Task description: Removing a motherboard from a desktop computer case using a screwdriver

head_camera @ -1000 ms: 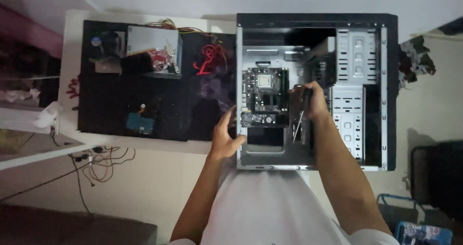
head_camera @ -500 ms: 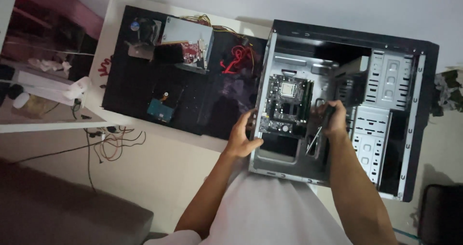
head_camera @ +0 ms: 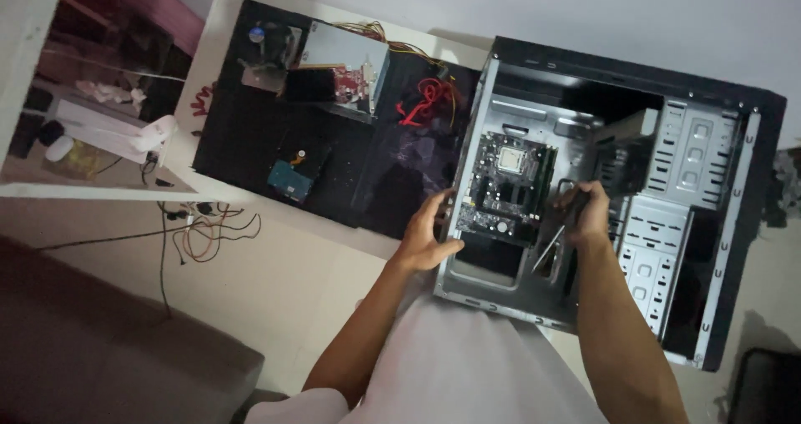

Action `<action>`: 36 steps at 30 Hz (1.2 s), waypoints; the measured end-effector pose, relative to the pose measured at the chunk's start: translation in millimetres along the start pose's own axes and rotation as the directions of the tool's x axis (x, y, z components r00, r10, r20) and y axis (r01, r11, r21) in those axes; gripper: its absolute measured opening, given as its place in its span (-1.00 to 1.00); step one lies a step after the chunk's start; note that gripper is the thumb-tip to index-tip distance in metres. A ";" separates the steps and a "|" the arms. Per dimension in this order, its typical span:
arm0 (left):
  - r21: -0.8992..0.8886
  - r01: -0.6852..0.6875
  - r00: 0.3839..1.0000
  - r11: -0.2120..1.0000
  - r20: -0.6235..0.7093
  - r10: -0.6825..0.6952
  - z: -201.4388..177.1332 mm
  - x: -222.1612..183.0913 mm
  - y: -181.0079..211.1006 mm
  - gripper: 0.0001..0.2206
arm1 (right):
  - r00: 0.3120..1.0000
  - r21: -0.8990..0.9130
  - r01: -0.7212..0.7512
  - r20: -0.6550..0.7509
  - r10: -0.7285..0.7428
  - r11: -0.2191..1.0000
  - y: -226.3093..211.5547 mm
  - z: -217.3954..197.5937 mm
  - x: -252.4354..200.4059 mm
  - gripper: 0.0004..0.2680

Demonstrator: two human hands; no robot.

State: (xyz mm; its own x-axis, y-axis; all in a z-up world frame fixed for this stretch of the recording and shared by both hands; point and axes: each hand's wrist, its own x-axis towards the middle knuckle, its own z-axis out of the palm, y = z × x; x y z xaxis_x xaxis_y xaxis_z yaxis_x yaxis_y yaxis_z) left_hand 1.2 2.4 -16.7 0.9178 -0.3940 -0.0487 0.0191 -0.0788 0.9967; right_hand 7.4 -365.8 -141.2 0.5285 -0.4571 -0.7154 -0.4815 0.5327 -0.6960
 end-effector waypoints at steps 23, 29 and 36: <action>0.377 0.540 0.659 0.752 -0.745 -0.099 -157.2 -31.3 -55.7 -0.69 | 0.967 -0.030 0.212 0.149 -0.206 0.977 -32.0 35.4 -55.4 -0.71; 0.486 0.541 0.709 0.686 -0.703 -0.061 -162.1 -23.7 -68.9 -0.72 | 0.921 0.074 0.333 0.190 -0.341 0.940 -38.7 43.6 -77.8 -0.70; 0.545 0.526 0.741 0.653 -0.671 -0.038 -160.1 -19.9 -73.2 -0.72 | 0.910 -0.005 0.381 0.181 -0.374 0.924 -52.0 52.1 -108.1 -0.70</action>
State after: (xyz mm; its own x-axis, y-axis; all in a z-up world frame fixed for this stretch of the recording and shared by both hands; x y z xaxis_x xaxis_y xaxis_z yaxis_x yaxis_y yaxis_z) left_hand 45.0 162.6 -78.3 0.9452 0.3251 -0.0306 0.2797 -0.7576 0.5897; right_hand 11.7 -307.0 -24.5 0.7874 -0.4861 -0.3791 -0.2469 0.3149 -0.9164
